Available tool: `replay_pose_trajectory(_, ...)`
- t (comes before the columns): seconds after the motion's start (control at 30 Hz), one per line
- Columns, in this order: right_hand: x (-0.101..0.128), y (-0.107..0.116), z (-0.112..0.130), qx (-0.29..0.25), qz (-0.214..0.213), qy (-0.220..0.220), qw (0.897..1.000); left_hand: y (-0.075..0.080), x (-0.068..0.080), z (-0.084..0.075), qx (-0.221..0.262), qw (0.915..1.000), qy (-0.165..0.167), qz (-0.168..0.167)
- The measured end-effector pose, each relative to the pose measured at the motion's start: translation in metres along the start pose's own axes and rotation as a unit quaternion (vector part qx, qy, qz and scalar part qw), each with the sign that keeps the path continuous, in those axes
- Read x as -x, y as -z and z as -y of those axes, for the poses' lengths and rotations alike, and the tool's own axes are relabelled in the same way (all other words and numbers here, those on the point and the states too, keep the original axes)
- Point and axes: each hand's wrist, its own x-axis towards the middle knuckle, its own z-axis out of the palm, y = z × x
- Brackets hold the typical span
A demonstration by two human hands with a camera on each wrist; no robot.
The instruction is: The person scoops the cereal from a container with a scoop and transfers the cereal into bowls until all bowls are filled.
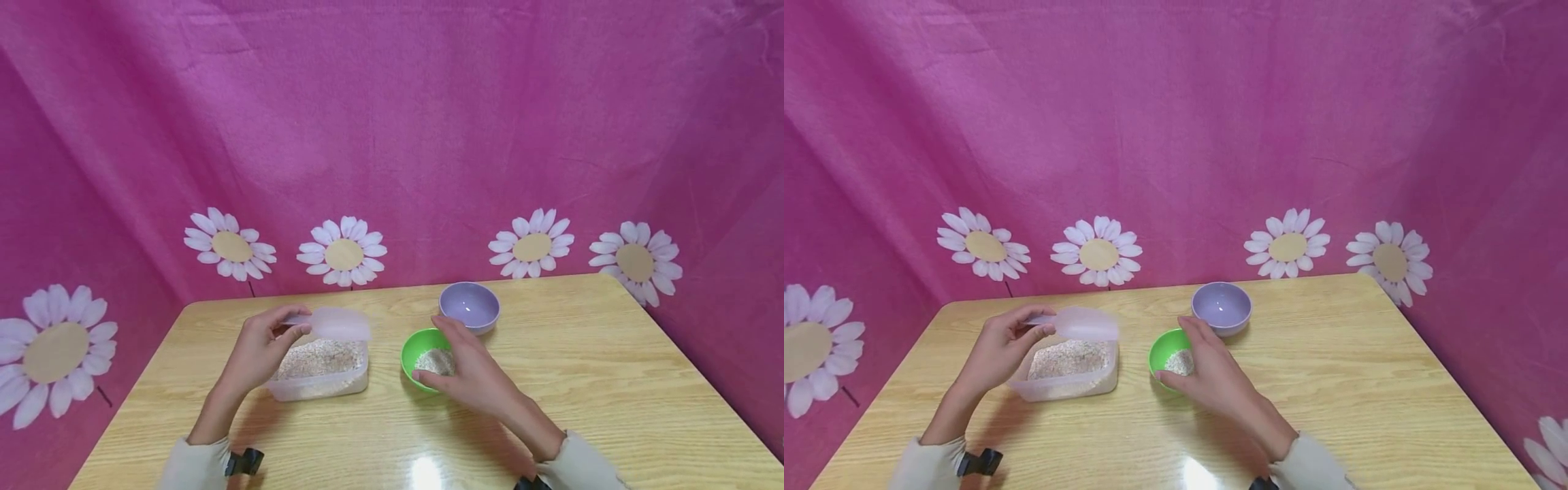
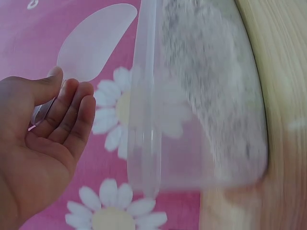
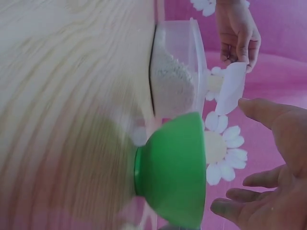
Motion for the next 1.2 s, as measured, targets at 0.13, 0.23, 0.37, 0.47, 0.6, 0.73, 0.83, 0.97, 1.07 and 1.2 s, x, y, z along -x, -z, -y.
replay_pose_trajectory(0.13, -0.006, -0.008, 0.008, -0.005, 0.008, -0.002, 1.000, 0.014, 0.007, 0.009, -0.021, 0.9995, 0.019, -0.011)
replay_pose_trajectory(0.23, -0.010, -0.015, 0.015, -0.012, 0.013, -0.003, 1.000, 0.024, 0.011, 0.016, -0.041, 0.9986, 0.029, -0.015)
replay_pose_trajectory(0.37, -0.015, -0.025, 0.024, -0.029, 0.023, -0.004, 0.999, 0.035, 0.019, 0.024, -0.071, 0.9967, 0.036, -0.016)
replay_pose_trajectory(0.47, -0.018, -0.032, 0.030, -0.039, 0.031, -0.002, 0.999, 0.042, 0.023, 0.031, -0.088, 0.9955, 0.026, -0.021)
replay_pose_trajectory(0.6, -0.022, -0.042, 0.038, -0.057, 0.040, 0.004, 0.998, 0.050, 0.024, 0.039, -0.101, 0.9946, -0.010, -0.024)
replay_pose_trajectory(0.73, -0.027, -0.053, 0.044, -0.074, 0.050, 0.017, 0.996, 0.056, 0.023, 0.043, -0.114, 0.9924, -0.043, -0.017)
replay_pose_trajectory(0.83, -0.030, -0.061, 0.047, -0.087, 0.058, 0.026, 0.994, 0.060, 0.022, 0.044, -0.130, 0.9898, -0.058, -0.012)
replay_pose_trajectory(0.97, -0.032, -0.071, 0.050, -0.100, 0.067, 0.030, 0.992, 0.062, 0.019, 0.043, -0.152, 0.9858, -0.072, 0.000)
replay_pose_trajectory(1.07, -0.033, -0.077, 0.052, -0.101, 0.073, 0.026, 0.992, 0.061, 0.016, 0.041, -0.170, 0.9812, -0.089, 0.018)
replay_pose_trajectory(1.2, -0.034, -0.083, 0.054, -0.103, 0.075, 0.022, 0.992, 0.060, 0.011, 0.038, -0.192, 0.9744, -0.109, 0.046)
